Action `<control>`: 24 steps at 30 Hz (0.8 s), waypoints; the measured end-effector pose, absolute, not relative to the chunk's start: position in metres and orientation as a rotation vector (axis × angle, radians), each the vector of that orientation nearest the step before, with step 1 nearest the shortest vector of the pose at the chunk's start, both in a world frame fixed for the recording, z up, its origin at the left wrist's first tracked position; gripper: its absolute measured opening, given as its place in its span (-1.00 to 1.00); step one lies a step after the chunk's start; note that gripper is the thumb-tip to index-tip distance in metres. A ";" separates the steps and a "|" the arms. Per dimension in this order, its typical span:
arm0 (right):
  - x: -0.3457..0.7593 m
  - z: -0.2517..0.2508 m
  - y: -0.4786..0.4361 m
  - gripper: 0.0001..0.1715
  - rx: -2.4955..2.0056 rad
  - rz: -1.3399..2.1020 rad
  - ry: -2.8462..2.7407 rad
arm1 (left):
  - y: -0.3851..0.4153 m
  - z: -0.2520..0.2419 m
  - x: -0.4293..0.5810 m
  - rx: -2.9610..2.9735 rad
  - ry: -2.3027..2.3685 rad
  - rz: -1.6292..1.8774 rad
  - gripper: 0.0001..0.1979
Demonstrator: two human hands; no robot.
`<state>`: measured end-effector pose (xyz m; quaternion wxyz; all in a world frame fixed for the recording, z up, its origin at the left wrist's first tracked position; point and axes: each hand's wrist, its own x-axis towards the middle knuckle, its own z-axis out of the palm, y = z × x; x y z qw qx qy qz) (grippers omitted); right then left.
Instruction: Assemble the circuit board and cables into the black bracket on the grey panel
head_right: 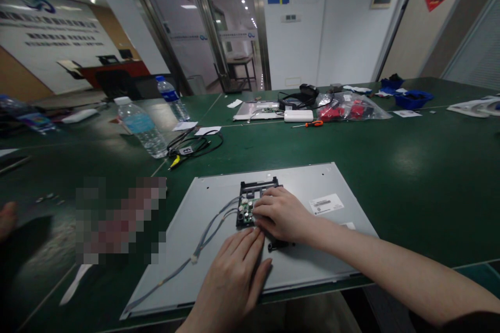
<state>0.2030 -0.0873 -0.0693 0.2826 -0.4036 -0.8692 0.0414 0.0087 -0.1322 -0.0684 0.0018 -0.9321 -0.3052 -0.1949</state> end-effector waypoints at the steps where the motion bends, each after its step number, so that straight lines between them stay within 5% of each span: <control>1: 0.203 -0.069 -0.087 -0.84 -1.083 0.120 -2.321 | -0.132 -0.068 0.009 -2.924 -0.957 -0.616 -0.66; 24: 0.201 -0.068 -0.090 -0.85 -1.182 0.214 -2.240 | -0.132 -0.066 0.010 -2.915 -0.951 -0.625 -0.67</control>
